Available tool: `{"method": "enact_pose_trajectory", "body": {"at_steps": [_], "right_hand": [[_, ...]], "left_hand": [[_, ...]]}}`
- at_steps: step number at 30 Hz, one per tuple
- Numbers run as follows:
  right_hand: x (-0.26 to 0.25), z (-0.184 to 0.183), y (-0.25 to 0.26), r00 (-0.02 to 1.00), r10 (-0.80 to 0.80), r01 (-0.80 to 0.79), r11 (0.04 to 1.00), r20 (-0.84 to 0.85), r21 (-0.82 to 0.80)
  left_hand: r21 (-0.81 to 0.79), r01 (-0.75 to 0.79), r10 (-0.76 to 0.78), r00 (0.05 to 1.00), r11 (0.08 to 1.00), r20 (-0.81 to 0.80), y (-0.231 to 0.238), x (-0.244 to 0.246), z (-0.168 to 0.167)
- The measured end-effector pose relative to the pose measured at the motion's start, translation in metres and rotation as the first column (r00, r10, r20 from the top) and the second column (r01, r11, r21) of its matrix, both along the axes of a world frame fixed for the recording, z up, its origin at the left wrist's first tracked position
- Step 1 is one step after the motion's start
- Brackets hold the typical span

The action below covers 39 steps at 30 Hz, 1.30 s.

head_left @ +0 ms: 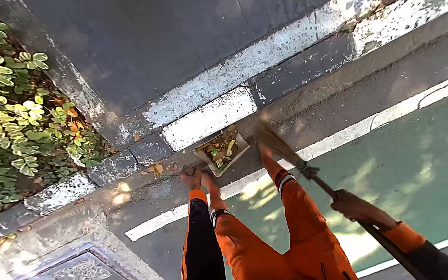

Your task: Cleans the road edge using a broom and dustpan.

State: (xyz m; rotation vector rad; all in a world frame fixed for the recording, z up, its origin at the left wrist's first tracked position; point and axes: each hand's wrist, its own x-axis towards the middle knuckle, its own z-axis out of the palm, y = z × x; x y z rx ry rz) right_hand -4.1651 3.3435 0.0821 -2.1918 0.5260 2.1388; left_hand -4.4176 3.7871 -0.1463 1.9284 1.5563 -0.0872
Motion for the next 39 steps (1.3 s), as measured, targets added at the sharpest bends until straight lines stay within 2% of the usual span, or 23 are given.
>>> {"method": "enact_pose_trajectory", "body": {"at_steps": [2,4,7,8,10,11,13,15,17,18,20,22,25,27,29,30,31,32,33,34,35,37,39], "right_hand": [[-0.009,-0.031,0.014,0.983,0.091,-0.077,0.993,0.158,-0.091],[-0.026,-0.095,0.071,0.944,0.187,-0.163,0.981,0.271,-0.105],[-0.130,-0.168,0.167,0.928,0.286,-0.306,0.951,0.240,0.049],[-0.164,-0.175,0.205,0.921,0.311,-0.345,0.931,0.235,0.120],[-0.208,-0.142,0.268,0.939,0.339,-0.344,0.921,0.056,0.184],[-0.225,-0.117,0.278,0.943,0.333,-0.321,0.928,-0.031,0.190],[-0.243,-0.067,0.268,0.970,0.202,-0.171,0.963,-0.136,0.208],[-0.247,-0.017,0.230,0.984,0.003,0.034,0.979,-0.180,0.203],[-0.240,0.017,0.189,0.985,-0.133,0.145,0.983,-0.107,0.115],[-0.232,0.020,0.174,0.987,-0.158,0.161,0.984,-0.038,0.075],[-0.220,-0.006,0.166,0.986,-0.111,0.114,0.993,0.123,-0.015],[-0.209,-0.067,0.191,0.974,0.063,-0.046,0.995,0.216,-0.083],[-0.219,-0.143,0.219,0.976,0.180,-0.174,0.983,0.124,-0.064],[-0.217,-0.152,0.237,0.988,0.147,-0.147,0.989,0.047,-0.009],[-0.225,-0.104,0.211,0.997,-0.035,0.038,0.999,-0.071,0.034],[-0.227,-0.076,0.198,0.985,-0.155,0.160,0.985,-0.069,0.065],[-0.230,-0.050,0.182,0.977,-0.209,0.211,0.971,-0.034,0.111],[-0.236,-0.019,0.165,0.984,-0.178,0.172,0.970,0.021,0.172],[-0.240,0.016,0.157,0.992,-0.087,0.062,0.968,0.095,0.245],[-0.234,0.056,0.172,0.984,0.013,-0.066,0.952,0.175,0.299],[-0.220,0.105,0.221,0.975,0.097,-0.154,0.944,0.199,0.293],[-0.184,0.219,0.401,0.965,0.225,-0.239,0.965,0.133,0.104],[-0.152,0.335,0.557,0.918,0.395,-0.396,0.902,0.042,0.170]], "left_hand": [[0.022,-0.018,0.017,0.999,1.000,0.027,0.017,-0.038,0.006],[0.059,-0.033,0.031,0.999,0.998,0.029,0.048,-0.057,0.003],[0.040,0.007,-0.003,0.994,0.999,-0.105,0.076,-0.094,0.006],[0.046,0.021,-0.015,0.991,0.999,-0.130,0.092,-0.092,0.005],[-0.032,-0.005,-0.002,0.975,0.999,-0.224,0.116,-0.089,0.016],[-0.068,-0.016,-0.002,0.968,0.998,-0.251,0.123,-0.095,0.019],[-0.081,0.009,-0.027,0.973,0.997,-0.231,0.136,-0.106,0.020],[-0.082,0.053,-0.067,0.982,0.995,-0.178,0.146,-0.116,0.017],[-0.124,0.048,-0.065,0.988,0.991,-0.140,0.149,-0.126,0.013],[-0.141,0.030,-0.047,0.992,0.990,-0.115,0.151,-0.132,0.011],[-0.139,0.039,-0.047,0.998,0.990,-0.048,0.154,-0.149,0.006],[-0.136,0.071,-0.069,0.997,0.988,0.016,0.163,-0.156,0.006],[-0.179,0.065,-0.059,0.997,0.982,0.039,0.155,-0.179,0.012],[-0.142,0.035,-0.027,0.998,0.989,0.052,0.170,-0.176,0.016],[-0.139,0.031,-0.019,0.996,0.990,0.091,0.158,-0.207,0.030],[-0.122,0.030,-0.012,0.990,0.992,0.140,0.157,-0.216,0.034],[-0.097,0.013,0.008,0.976,0.995,0.216,0.159,-0.222,0.041],[-0.079,-0.021,0.043,0.956,0.997,0.291,0.159,-0.232,0.056],[-0.075,-0.067,0.090,0.933,0.995,0.349,0.158,-0.244,0.075],[-0.081,-0.119,0.141,0.910,0.990,0.389,0.159,-0.251,0.095],[-0.089,-0.172,0.193,0.888,0.981,0.417,0.162,-0.257,0.115],[-0.088,-0.240,0.254,0.858,0.967,0.448,0.168,-0.269,0.154],[-0.051,-0.292,0.280,0.835,0.955,0.473,0.176,-0.281,0.185]]}}
